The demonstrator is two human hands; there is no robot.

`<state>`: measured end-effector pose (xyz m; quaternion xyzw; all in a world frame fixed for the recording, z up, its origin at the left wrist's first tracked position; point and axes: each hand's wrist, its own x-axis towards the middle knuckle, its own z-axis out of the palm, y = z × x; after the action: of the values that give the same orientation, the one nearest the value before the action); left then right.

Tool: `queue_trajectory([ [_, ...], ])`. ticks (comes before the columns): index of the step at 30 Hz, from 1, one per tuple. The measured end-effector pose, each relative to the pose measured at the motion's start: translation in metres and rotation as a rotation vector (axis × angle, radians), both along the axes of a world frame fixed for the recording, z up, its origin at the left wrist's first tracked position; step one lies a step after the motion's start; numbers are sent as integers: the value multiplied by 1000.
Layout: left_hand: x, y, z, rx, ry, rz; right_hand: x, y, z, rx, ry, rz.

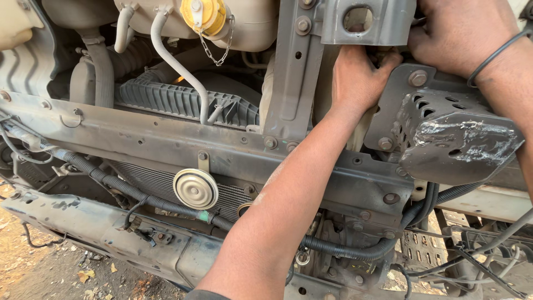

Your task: The person selects a wrench from a bucket of tools and uses it to tighten a bolt on a vehicle engine component. The person holds the component steady with one hand while turning the wrench with the other.

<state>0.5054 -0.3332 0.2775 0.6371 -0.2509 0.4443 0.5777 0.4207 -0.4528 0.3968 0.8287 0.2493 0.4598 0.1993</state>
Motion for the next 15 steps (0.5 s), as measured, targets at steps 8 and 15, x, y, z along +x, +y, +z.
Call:
queue_trajectory([
  [8,-2,1,1,-13,52,-43,-2,4,-3,2,-27,-90],
  [15,-1,3,1,-20,-13,-23,0,1,0,20,31,48],
])
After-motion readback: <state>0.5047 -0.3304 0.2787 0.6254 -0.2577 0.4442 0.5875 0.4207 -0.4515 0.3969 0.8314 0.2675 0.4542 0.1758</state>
